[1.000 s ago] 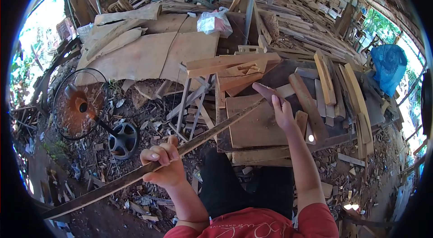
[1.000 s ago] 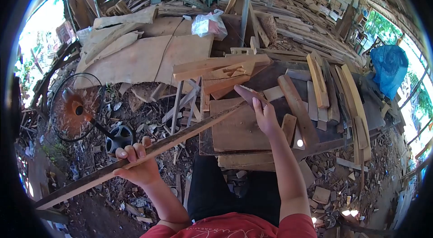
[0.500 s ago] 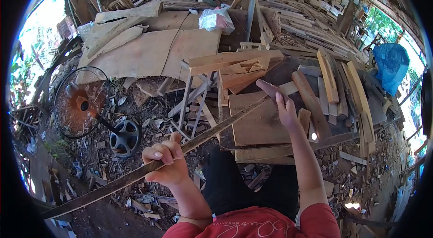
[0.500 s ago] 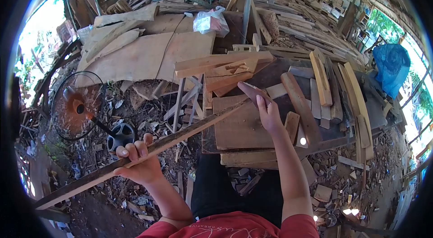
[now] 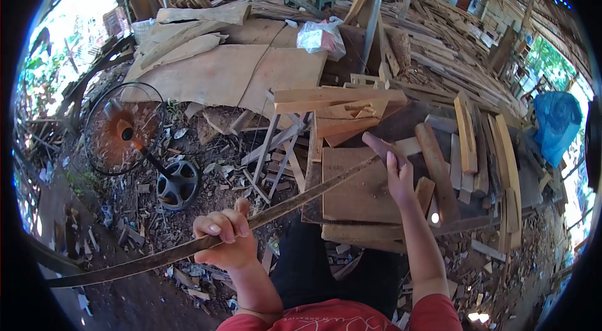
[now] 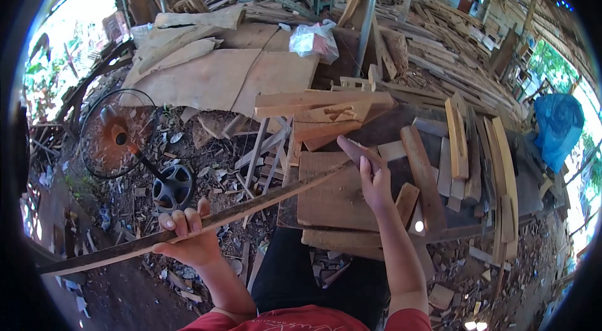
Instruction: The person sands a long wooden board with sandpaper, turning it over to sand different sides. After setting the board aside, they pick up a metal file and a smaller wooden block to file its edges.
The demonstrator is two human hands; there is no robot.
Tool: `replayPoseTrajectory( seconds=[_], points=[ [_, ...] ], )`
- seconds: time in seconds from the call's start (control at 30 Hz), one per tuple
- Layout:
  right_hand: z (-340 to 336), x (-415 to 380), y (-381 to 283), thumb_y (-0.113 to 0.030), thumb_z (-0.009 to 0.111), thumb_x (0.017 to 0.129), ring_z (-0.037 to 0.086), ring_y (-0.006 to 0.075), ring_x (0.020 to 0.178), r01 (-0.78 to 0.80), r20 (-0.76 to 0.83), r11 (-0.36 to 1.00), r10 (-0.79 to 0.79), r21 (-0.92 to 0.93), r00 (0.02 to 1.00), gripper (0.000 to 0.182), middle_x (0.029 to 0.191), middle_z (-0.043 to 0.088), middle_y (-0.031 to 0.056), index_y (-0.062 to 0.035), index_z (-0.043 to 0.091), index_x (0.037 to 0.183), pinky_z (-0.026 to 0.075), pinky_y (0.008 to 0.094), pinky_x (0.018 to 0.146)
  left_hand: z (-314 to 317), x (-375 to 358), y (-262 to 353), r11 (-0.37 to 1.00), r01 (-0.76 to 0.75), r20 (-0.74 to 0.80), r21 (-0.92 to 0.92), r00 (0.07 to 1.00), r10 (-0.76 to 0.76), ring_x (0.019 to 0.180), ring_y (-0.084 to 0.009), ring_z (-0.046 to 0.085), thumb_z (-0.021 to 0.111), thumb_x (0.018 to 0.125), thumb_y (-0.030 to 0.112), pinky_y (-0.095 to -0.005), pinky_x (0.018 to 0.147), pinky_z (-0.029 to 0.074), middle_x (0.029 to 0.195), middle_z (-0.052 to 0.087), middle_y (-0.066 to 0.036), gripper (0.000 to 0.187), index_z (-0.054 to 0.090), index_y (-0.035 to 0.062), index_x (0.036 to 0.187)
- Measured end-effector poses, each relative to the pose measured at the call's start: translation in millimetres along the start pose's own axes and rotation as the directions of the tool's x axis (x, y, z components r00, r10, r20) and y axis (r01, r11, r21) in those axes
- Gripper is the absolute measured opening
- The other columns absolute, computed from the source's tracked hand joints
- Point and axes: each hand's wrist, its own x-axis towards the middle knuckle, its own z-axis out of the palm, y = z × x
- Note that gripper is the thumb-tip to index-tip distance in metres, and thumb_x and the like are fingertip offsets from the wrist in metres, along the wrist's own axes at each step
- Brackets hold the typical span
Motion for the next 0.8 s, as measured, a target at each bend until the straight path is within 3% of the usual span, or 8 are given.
replayPoseTrajectory(
  seconds=[0.1, 0.2, 0.27, 0.37, 0.57, 0.63, 0.73, 0.8],
  points=[
    [1.3, 5.9, 0.0, -0.002, 0.037, 0.087, 0.056, 0.0192, 0.106, 0.048, 0.016, 0.995, -0.047, -0.084, 0.999, 0.033, 0.11, 0.062, 0.0086, -0.0015, 0.059, 0.111, 0.028, 0.0327, 0.101, -5.9, -2.4, 4.8, 0.998, 0.057, 0.09, 0.028, 0.994, -0.059, 0.066, -0.0157, 0.053, 0.06, 0.076, 0.054, -0.0511, 0.093, 0.035, 0.068, 0.05, 0.003, 0.045, 0.054, 0.0118, 0.09],
    [21.4, -4.6, -32.4, -0.004, 0.046, 0.083, 0.057, 0.0189, 0.105, 0.04, 0.182, 0.991, -0.017, -0.124, 0.983, 0.034, 0.108, 0.062, 0.007, -0.006, 0.058, 0.115, 0.015, 0.046, 0.106, 0.4, -1.7, 2.7, 0.998, 0.033, 0.038, 0.048, 0.999, -0.035, 0.064, -0.0155, 0.052, 0.059, 0.076, 0.054, -0.0506, 0.093, 0.035, 0.067, 0.049, 0.003, 0.045, 0.053, 0.0121, 0.09],
    [39.0, -20.9, -72.2, -0.008, 0.048, 0.081, 0.056, 0.0179, 0.107, 0.328, 0.166, 0.924, -0.298, -0.196, 0.94, 0.038, 0.112, 0.06, 0.0061, -0.0073, 0.054, 0.119, 0.004, 0.0516, 0.106, 2.4, -0.6, 2.1, 0.999, 0.025, 0.037, 0.044, 0.999, -0.026, 0.064, -0.0154, 0.052, 0.059, 0.077, 0.054, -0.0506, 0.092, 0.035, 0.067, 0.049, 0.003, 0.044, 0.053, 0.0122, 0.09],
    [42.8, -28.9, -64.1, -0.008, 0.05, 0.081, 0.055, 0.0202, 0.107, 0.437, 0.242, 0.865, -0.382, -0.247, 0.892, 0.04, 0.115, 0.058, 0.0054, -0.007, 0.051, 0.121, 0.0, 0.0508, 0.107, 1.3, 0.3, 2.0, 0.999, 0.02, 0.047, 0.047, 0.999, -0.023, 0.065, -0.0151, 0.052, 0.058, 0.078, 0.053, -0.0505, 0.092, 0.036, 0.068, 0.049, 0.003, 0.043, 0.053, 0.0124, 0.089],
    [0.2, -14.9, 41.3, -0.01, 0.049, 0.083, 0.055, 0.0249, 0.107, -0.024, -0.068, 0.971, 0.008, -0.237, 0.998, 0.037, 0.117, 0.057, 0.0084, -0.0032, 0.05, 0.12, 0.019, 0.051, 0.105, -4.8, -2.1, -0.5, 0.996, 0.02, -0.159, 0.082, 0.987, -0.007, 0.064, -0.0156, 0.05, 0.054, 0.081, 0.054, -0.0437, 0.082, 0.037, 0.068, 0.048, 0.002, 0.043, 0.052, 0.0121, 0.09],
    [-14.1, -5.3, 45.0, -0.01, 0.049, 0.085, 0.055, 0.028, 0.107, -0.162, -0.09, 0.682, 0.14, -0.713, 0.986, 0.039, 0.12, 0.055, 0.0095, -0.0038, 0.047, 0.123, 0.03, 0.0495, 0.099, -9.3, -0.8, 0.2, 0.992, 0.037, -0.171, 0.117, 0.985, -0.016, 0.07, -0.0132, 0.051, 0.052, 0.083, 0.052, -0.0483, 0.084, 0.041, 0.071, 0.049, 0.004, 0.038, 0.052, 0.0147, 0.092],
    [6.1, -3.2, 17.8, -0.01, 0.051, 0.084, 0.053, 0.0294, 0.11, 0.139, -0.031, 0.852, -0.179, -0.505, 0.983, 0.043, 0.123, 0.053, 0.0103, -0.0059, 0.045, 0.126, 0.029, 0.0505, 0.099, -7.5, -1.3, -0.8, 0.993, 0.031, -0.171, 0.11, 0.985, -0.012, 0.073, -0.0131, 0.051, 0.051, 0.084, 0.051, -0.0471, 0.082, 0.042, 0.076, 0.049, 0.004, 0.038, 0.05, 0.0143, 0.096],
    [30.5, -21.1, -18.2, -0.009, 0.053, 0.083, 0.05, 0.0264, 0.115, 0.141, -0.009, 0.859, -0.167, -0.492, 0.986, 0.046, 0.128, 0.048, 0.0098, -0.0103, 0.044, 0.129, 0.028, 0.0508, 0.1, 0.0, -2.9, -1.6, 0.991, 0.031, -0.206, 0.134, 0.978, -0.002, 0.075, -0.0153, 0.05, 0.052, 0.083, 0.052, -0.0432, 0.082, 0.04, 0.079, 0.049, 0.002, 0.043, 0.05, 0.0125, 0.1]
  ],
)
